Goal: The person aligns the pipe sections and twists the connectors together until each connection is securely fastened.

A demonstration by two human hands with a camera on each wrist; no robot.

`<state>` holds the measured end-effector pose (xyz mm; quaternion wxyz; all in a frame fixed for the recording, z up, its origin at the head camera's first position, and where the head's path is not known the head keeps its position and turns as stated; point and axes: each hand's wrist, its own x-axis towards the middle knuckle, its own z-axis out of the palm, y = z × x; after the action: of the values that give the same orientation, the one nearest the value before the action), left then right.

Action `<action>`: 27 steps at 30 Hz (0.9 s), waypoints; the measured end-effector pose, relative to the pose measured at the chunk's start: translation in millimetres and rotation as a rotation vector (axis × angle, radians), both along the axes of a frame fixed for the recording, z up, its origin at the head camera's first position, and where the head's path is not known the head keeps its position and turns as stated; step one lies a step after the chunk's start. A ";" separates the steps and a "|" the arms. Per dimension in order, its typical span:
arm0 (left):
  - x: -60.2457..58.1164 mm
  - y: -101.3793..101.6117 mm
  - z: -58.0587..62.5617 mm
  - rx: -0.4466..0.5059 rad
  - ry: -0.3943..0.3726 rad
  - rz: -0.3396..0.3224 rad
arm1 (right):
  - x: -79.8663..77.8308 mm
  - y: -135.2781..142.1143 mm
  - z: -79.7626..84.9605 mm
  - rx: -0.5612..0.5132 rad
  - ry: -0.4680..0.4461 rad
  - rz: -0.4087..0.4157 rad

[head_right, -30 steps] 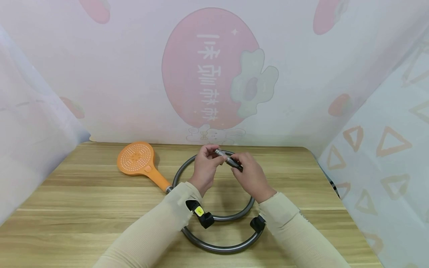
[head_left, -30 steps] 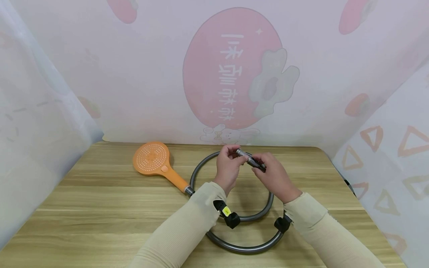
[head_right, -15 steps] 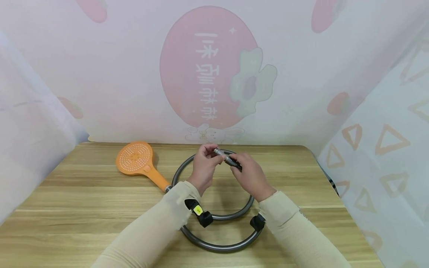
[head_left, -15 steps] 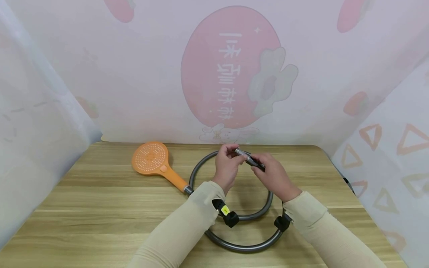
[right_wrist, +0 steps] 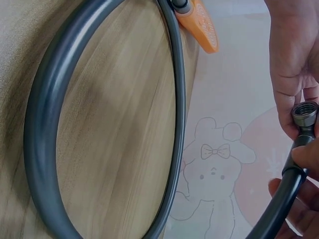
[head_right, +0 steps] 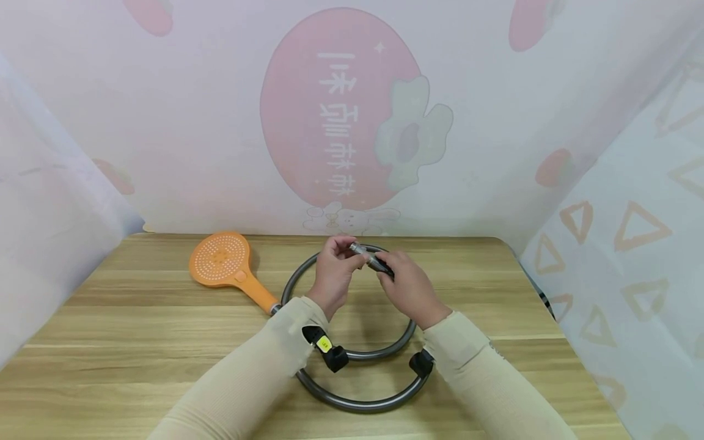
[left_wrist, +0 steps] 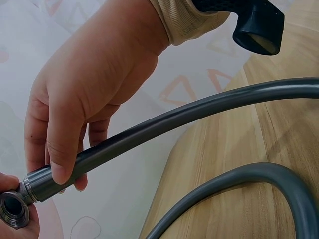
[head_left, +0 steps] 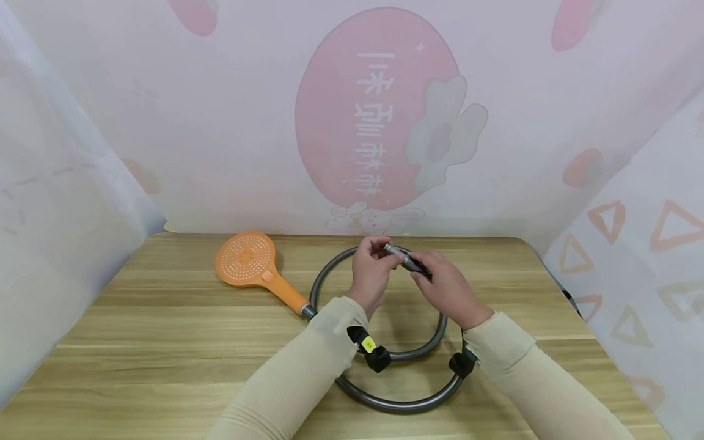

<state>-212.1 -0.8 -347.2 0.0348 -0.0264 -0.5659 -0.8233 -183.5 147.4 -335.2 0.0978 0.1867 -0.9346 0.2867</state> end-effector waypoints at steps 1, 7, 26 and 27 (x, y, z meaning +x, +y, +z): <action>0.1 0.0 -0.1 -0.002 0.001 0.003 | 0.0 -0.2 0.2 0.003 -0.002 0.000; 1.6 -0.1 1.3 -0.004 -0.004 0.013 | -0.9 -0.3 1.6 0.011 -0.018 0.006; 0.8 -0.7 0.8 -0.017 -0.022 0.015 | -6.4 4.1 3.5 -0.055 -0.096 0.060; 0.9 -0.7 1.0 -0.017 -0.022 0.015 | -6.3 3.8 3.3 -0.064 -0.100 0.057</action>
<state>-211.1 -1.6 -346.3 0.0346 -0.0136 -0.5732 -0.8186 -189.8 151.3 -331.9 0.0485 0.1951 -0.9229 0.3282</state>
